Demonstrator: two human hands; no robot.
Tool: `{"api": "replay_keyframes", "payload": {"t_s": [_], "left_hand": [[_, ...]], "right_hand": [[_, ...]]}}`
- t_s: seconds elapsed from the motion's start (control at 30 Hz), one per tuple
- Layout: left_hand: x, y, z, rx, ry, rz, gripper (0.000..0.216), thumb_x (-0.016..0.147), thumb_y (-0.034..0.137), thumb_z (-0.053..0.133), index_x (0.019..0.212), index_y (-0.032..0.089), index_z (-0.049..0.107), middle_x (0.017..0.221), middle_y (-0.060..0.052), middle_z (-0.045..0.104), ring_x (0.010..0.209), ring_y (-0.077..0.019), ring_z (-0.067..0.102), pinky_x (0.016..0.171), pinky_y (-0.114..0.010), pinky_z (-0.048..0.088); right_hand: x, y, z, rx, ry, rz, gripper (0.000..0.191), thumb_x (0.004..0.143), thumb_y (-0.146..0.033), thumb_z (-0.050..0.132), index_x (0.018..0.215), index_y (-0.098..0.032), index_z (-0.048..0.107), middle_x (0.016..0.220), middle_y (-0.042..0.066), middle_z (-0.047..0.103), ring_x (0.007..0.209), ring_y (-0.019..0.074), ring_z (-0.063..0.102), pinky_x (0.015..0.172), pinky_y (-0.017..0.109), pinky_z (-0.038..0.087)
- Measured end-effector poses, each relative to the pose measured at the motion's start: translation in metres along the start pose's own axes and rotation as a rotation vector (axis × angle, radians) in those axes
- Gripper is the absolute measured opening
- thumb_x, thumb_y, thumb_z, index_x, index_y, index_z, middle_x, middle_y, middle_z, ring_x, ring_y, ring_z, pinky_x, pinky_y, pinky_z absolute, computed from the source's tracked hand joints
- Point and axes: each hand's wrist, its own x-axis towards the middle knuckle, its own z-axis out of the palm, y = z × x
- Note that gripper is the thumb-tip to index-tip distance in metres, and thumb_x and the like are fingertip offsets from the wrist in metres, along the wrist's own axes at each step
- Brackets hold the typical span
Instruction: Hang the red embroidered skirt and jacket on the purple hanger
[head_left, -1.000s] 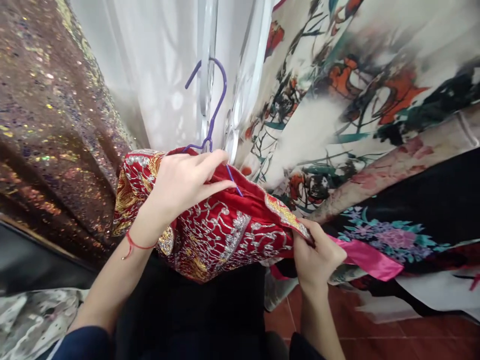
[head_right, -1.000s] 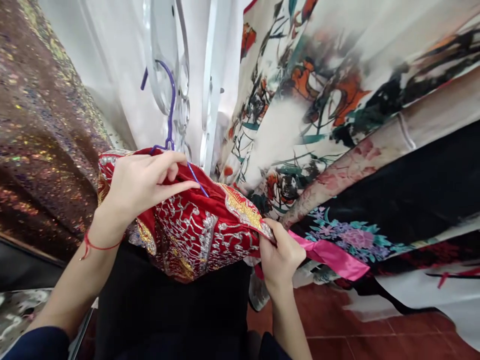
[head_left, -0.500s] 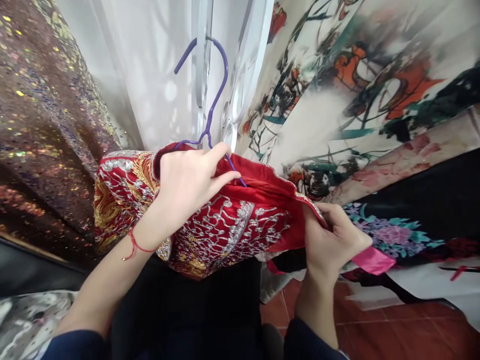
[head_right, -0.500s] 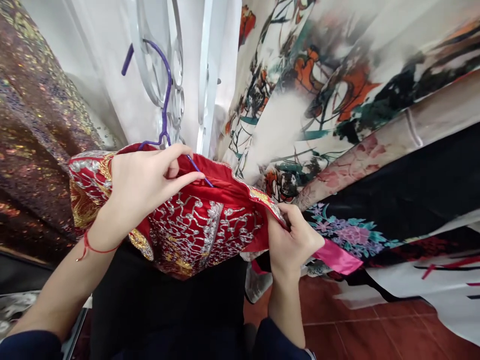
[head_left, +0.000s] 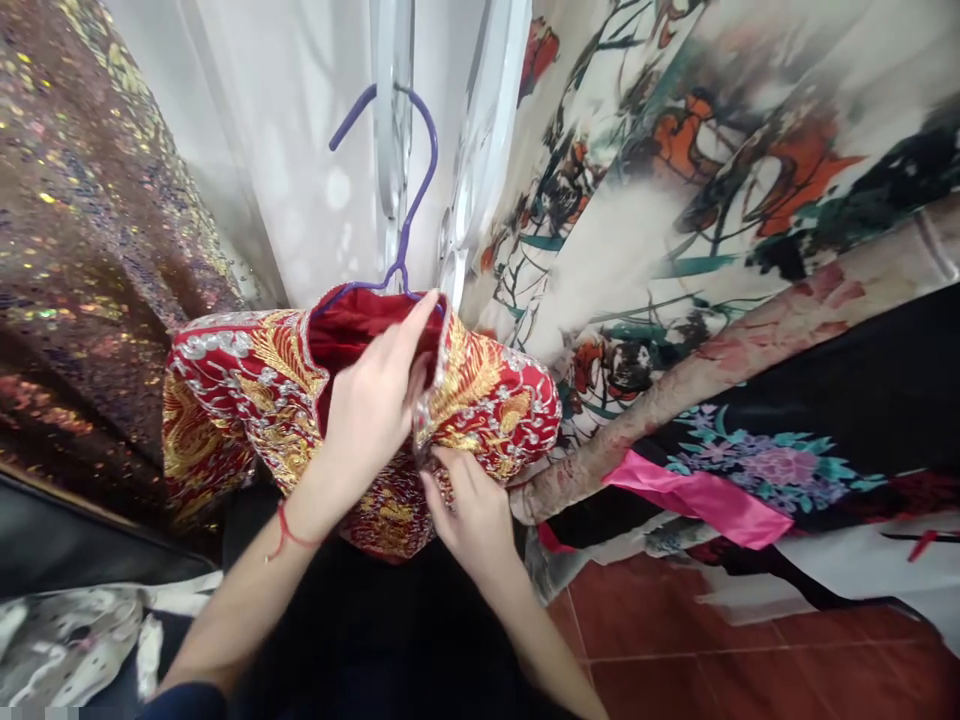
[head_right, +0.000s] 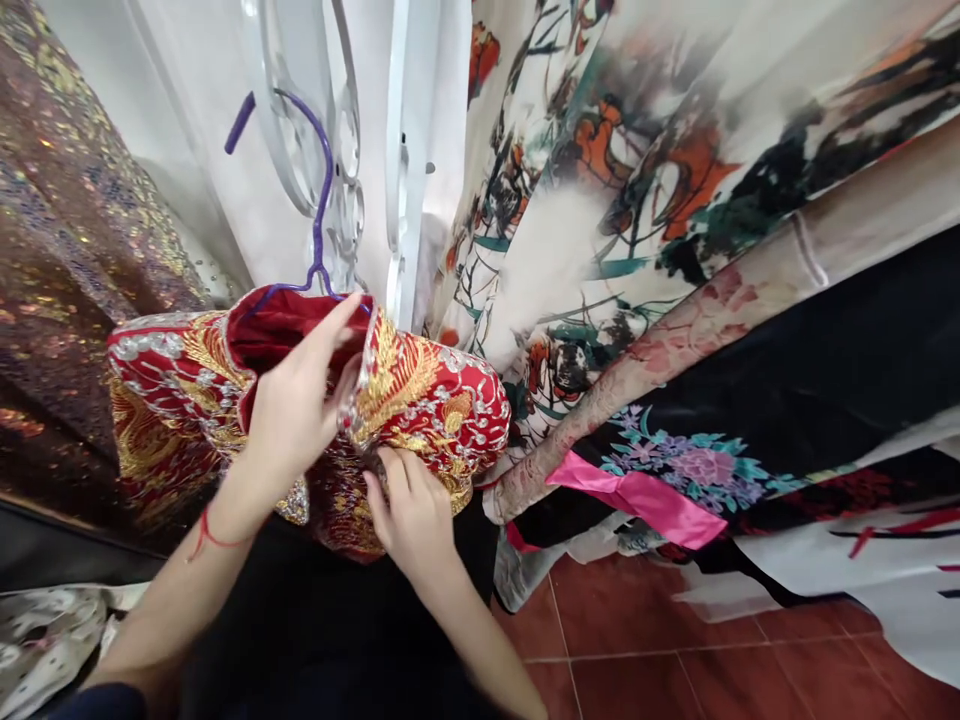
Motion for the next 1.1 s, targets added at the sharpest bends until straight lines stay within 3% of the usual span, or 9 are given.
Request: {"api": "replay_keyframes", "payload": {"t_s": [0.1,0.2,0.3,0.37,0.5,0.63,0.87,0.97,1.1], "left_hand": [[-0.058,0.008,0.018,-0.127,0.202,-0.117,0.044,0.100,0.018,0.048,0.144,0.019,0.049,0.127,-0.013,0.068,0.117,-0.0201,0.068,0.097,-0.035,0.058],[-0.121,0.017,0.058,-0.192,0.445,-0.206,0.035,0.094,0.024,0.062,0.128,0.020,0.056,0.127,-0.014,0.064,0.125,-0.0266,0.063,0.104,-0.046,0.055],[-0.167,0.016,0.106,-0.304,0.223,-0.422,0.049,0.087,0.037,0.076,0.128,0.018,0.058,0.115,-0.013,0.069,0.110,-0.0260,0.068,0.096,-0.042,0.058],[-0.184,0.005,0.129,-0.428,0.023,-0.466,0.038,0.090,0.039,0.074,0.120,0.018,0.066,0.113,-0.012,0.072,0.110,-0.0263,0.068,0.099,-0.043,0.056],[-0.197,-0.030,0.140,-0.636,-0.101,-0.507,0.022,0.097,0.039,0.064,0.099,0.020,0.075,0.114,-0.010,0.075,0.111,-0.0245,0.069,0.104,-0.041,0.053],[-0.195,-0.052,0.129,-0.775,-0.102,-0.647,0.034,0.096,0.045,0.063,0.117,0.021,0.073,0.120,-0.010,0.075,0.117,-0.0247,0.069,0.111,-0.040,0.050],[-0.175,-0.053,0.117,-0.830,-0.034,-0.737,0.043,0.094,0.052,0.063,0.125,0.022,0.070,0.130,-0.009,0.071,0.125,-0.0249,0.065,0.115,-0.037,0.047],[-0.173,-0.061,0.123,-0.822,0.042,-0.786,0.047,0.092,0.056,0.064,0.123,0.021,0.068,0.125,-0.010,0.072,0.117,-0.0238,0.068,0.109,-0.036,0.050],[-0.186,-0.079,0.137,-0.778,0.116,-0.900,0.046,0.088,0.059,0.067,0.108,0.018,0.068,0.107,-0.009,0.073,0.101,-0.0210,0.069,0.098,-0.032,0.054]], "right_hand": [[0.005,0.030,-0.037,0.073,0.165,-0.069,0.018,0.094,-0.012,0.059,0.109,-0.021,0.066,0.093,0.007,0.074,0.085,0.0193,0.071,0.079,0.031,0.057],[0.013,0.071,-0.062,-0.077,0.391,0.031,0.023,0.093,-0.016,0.061,0.115,-0.021,0.065,0.101,0.010,0.071,0.096,0.0226,0.068,0.084,0.037,0.056],[0.014,0.107,-0.061,0.002,0.266,0.190,0.042,0.098,-0.034,0.057,0.136,-0.018,0.055,0.126,0.016,0.067,0.115,0.0278,0.065,0.094,0.044,0.054],[0.006,0.122,-0.055,0.134,0.111,0.295,0.042,0.103,-0.041,0.045,0.137,-0.018,0.054,0.124,0.015,0.069,0.110,0.0260,0.067,0.092,0.041,0.054],[-0.020,0.132,-0.044,0.260,0.008,0.426,0.038,0.106,-0.043,0.035,0.114,-0.019,0.064,0.102,0.009,0.073,0.094,0.0223,0.068,0.083,0.035,0.052],[-0.030,0.127,-0.044,0.359,-0.050,0.404,0.025,0.101,-0.041,0.051,0.097,-0.020,0.064,0.091,0.005,0.068,0.086,0.0193,0.065,0.080,0.032,0.051],[-0.032,0.080,-0.071,0.077,0.423,0.207,0.014,0.088,-0.019,0.072,0.083,-0.020,0.059,0.077,-0.002,0.056,0.069,0.0130,0.053,0.068,0.028,0.044],[-0.045,0.072,-0.070,0.125,0.335,0.125,0.018,0.082,-0.021,0.078,0.086,-0.022,0.060,0.088,0.001,0.061,0.081,0.0170,0.060,0.077,0.032,0.048],[-0.063,0.088,-0.052,0.454,0.147,0.371,0.044,0.091,-0.049,0.064,0.125,-0.025,0.055,0.129,0.012,0.060,0.121,0.0283,0.060,0.100,0.046,0.049]]}}
